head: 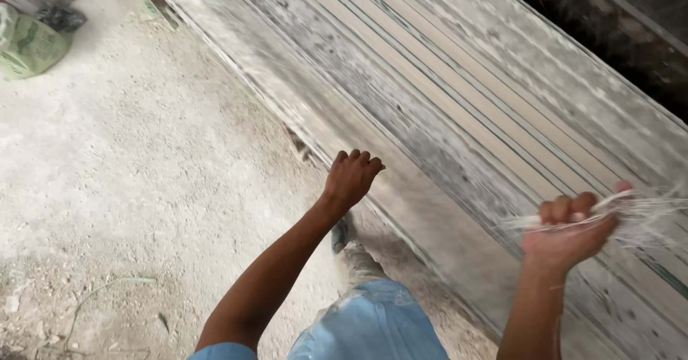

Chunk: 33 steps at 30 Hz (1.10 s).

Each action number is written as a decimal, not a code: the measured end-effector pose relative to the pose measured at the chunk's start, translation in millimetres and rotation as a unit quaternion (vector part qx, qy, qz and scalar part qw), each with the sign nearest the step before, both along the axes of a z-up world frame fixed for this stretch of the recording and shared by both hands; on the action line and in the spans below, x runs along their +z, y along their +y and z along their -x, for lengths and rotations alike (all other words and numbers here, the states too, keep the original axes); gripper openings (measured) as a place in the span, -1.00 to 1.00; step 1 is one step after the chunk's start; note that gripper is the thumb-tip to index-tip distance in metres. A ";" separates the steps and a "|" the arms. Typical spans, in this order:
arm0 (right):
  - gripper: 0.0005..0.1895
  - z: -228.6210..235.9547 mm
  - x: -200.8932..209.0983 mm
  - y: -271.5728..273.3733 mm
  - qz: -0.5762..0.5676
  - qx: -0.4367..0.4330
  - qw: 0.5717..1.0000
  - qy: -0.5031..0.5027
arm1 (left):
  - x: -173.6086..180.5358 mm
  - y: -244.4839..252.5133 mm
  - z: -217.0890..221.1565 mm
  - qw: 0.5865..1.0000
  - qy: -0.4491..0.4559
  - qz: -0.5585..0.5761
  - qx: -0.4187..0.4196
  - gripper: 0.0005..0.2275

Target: The person spreads a white fibrous material over a long rectangular mold, then uses a brush to apply a white liquid from a bucket onto the fibers. The person smooths the surface with hands and continues applying the liquid to ensure even coverage.

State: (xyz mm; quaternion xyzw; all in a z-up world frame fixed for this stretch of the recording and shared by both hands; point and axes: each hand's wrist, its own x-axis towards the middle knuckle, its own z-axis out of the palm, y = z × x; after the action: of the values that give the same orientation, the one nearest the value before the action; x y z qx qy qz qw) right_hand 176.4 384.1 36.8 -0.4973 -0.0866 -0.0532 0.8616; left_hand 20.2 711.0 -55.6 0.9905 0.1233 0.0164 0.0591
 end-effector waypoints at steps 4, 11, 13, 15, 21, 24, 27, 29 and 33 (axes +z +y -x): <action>-0.62 16.7 -24.4 132.6 -0.075 0.123 0.984 0.106 | 28.7 68.1 -13.6 0.989 -0.093 -0.083 0.081 -0.49; -0.62 36.7 -27.6 330.1 -0.161 0.227 0.941 0.194 | 92.0 109.6 -1.7 0.848 -0.153 0.505 0.053 -0.74; -0.70 4.8 -23.0 352.0 -0.202 0.203 0.938 0.194 | 88.3 164.1 0.8 0.879 -0.202 0.429 0.057 -0.80; -0.75 -32.5 -22.6 365.6 -0.196 0.172 0.954 0.145 | 78.2 233.5 1.9 0.930 -0.203 0.306 0.027 -0.86; -0.62 -70.4 -37.5 410.5 -0.107 -0.022 0.994 -0.021 | 23.4 418.2 -19.2 0.993 -0.115 0.000 -0.029 -0.89; -0.68 -27.8 -32.2 451.2 -0.076 -0.077 0.994 -0.005 | -4.6 497.0 -14.1 0.992 -0.124 0.035 -0.001 -0.90; -0.69 -4.6 -10.4 522.1 -0.090 -0.060 0.994 -0.003 | -5.3 591.0 -31.5 0.971 -0.191 -0.147 -0.004 -0.83; -0.69 19.5 -4.3 562.3 -0.087 -0.054 0.995 0.013 | -7.9 633.6 -30.2 0.988 -0.130 -0.078 -0.009 -0.86; -0.74 37.3 3.9 650.2 -0.087 -0.029 0.996 0.017 | -0.4 713.1 -40.7 0.996 -0.027 -0.085 -0.008 -0.85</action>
State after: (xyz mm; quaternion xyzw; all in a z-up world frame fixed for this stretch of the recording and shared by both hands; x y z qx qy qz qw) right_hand 139.1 1034.3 40.7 -0.4233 -0.0529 -0.0771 0.9011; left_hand 60.9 1424.0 -56.0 0.9921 0.1119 0.0529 -0.0223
